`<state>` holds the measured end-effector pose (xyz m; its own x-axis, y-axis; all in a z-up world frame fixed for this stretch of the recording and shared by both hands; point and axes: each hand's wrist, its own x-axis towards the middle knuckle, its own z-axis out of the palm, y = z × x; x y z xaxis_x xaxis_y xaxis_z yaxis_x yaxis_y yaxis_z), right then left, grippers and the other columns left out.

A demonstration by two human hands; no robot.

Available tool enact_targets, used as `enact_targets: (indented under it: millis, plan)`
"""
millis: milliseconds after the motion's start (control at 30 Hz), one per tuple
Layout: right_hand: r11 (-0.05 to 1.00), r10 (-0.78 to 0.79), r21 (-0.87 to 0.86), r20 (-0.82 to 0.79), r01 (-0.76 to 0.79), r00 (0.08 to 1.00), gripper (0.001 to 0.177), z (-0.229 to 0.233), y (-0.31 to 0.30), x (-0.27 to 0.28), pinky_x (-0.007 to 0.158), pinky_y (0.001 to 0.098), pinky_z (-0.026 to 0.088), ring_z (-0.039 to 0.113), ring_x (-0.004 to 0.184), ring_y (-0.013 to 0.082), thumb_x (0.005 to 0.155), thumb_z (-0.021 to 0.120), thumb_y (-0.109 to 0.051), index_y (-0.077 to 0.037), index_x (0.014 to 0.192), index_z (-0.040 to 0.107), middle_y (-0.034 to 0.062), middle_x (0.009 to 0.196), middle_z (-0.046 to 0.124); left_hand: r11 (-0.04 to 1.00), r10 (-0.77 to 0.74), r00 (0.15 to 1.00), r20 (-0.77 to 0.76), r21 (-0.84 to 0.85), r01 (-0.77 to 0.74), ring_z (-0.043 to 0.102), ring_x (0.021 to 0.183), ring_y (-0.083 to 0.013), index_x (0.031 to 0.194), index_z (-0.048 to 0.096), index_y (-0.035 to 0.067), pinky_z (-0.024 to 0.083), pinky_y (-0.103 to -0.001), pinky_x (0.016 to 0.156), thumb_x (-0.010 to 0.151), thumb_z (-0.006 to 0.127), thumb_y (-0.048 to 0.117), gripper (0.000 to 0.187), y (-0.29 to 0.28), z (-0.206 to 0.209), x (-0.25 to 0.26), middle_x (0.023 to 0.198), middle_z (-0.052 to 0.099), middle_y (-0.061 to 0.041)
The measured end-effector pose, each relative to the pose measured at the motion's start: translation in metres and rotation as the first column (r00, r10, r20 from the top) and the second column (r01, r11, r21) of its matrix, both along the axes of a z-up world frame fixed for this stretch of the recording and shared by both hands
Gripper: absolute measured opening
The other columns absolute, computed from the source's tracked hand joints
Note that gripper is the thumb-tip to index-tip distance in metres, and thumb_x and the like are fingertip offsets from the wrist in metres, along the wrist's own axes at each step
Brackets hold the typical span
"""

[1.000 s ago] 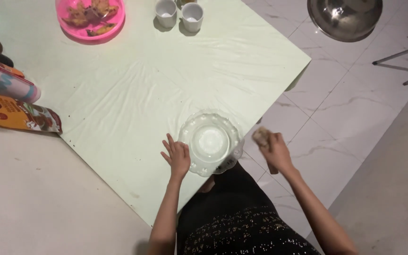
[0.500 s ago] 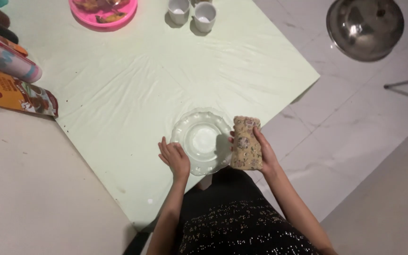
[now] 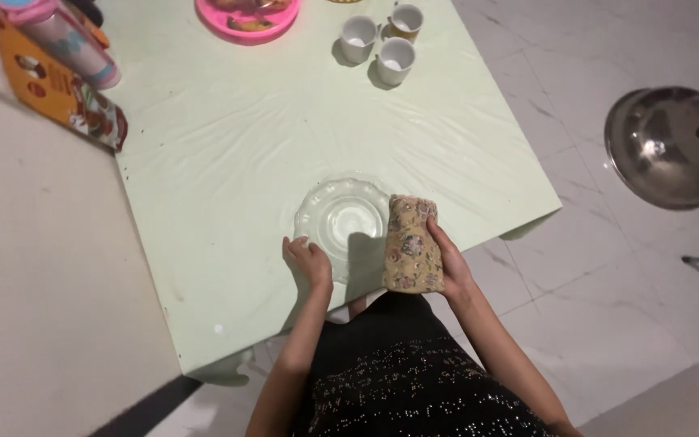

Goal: Wiping a dining table and cleaning several plates with a cloth.

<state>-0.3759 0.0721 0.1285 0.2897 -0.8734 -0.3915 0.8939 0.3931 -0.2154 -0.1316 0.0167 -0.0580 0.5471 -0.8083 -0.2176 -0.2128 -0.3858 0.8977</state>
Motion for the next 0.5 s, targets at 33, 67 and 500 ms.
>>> enact_targets:
  millis: [33, 67, 500]
  plan:
    - [1.0, 0.013, 0.001, 0.0, -0.013, 1.0, 0.049, 0.004, -0.002, 0.0, 0.095, 0.0466, 0.06, 0.068, 0.117, 0.0299, 0.112, 0.052, -0.034, -0.002, 0.149, 0.048, 0.0189, 0.135, 0.065, 1.0, 0.013, 1.0, 0.0, 0.001, -0.013, 0.048, 0.135, -0.0397, 0.12, 0.053, -0.006, 0.042, -0.044, 0.112, 0.096, 0.051, 0.003, 0.025, 0.005, 0.014, 0.0, 0.16, 0.026, -0.027]
    - [0.999, 0.039, 0.028, -0.065, -0.037, 0.997, 0.048, 0.008, -0.004, 0.0, 0.094, 0.0458, 0.06, 0.069, 0.115, 0.0288, 0.11, 0.053, -0.035, -0.003, 0.145, 0.051, 0.0178, 0.132, 0.066, 1.0, -0.007, 1.0, -0.004, 0.019, 0.007, 0.05, 0.133, -0.0385, 0.123, 0.053, -0.005, 0.043, -0.043, 0.11, 0.094, 0.052, 0.003, 0.03, 0.01, 0.029, -0.001, 0.161, 0.026, -0.025]
    - [0.988, 0.107, 0.009, -0.752, -0.153, 0.65, 0.051, 0.044, -0.02, 0.013, 0.092, 0.0365, 0.057, 0.066, 0.11, 0.0206, 0.099, 0.057, -0.036, -0.007, 0.141, 0.053, 0.0106, 0.123, 0.067, 0.838, -0.42, 0.615, -0.668, -0.025, 0.545, 0.047, 0.135, -0.0233, 0.147, 0.046, 0.019, 0.037, -0.046, 0.111, 0.095, 0.053, 0.053, 0.063, 0.035, 0.206, -0.038, 0.146, 0.05, -0.005]
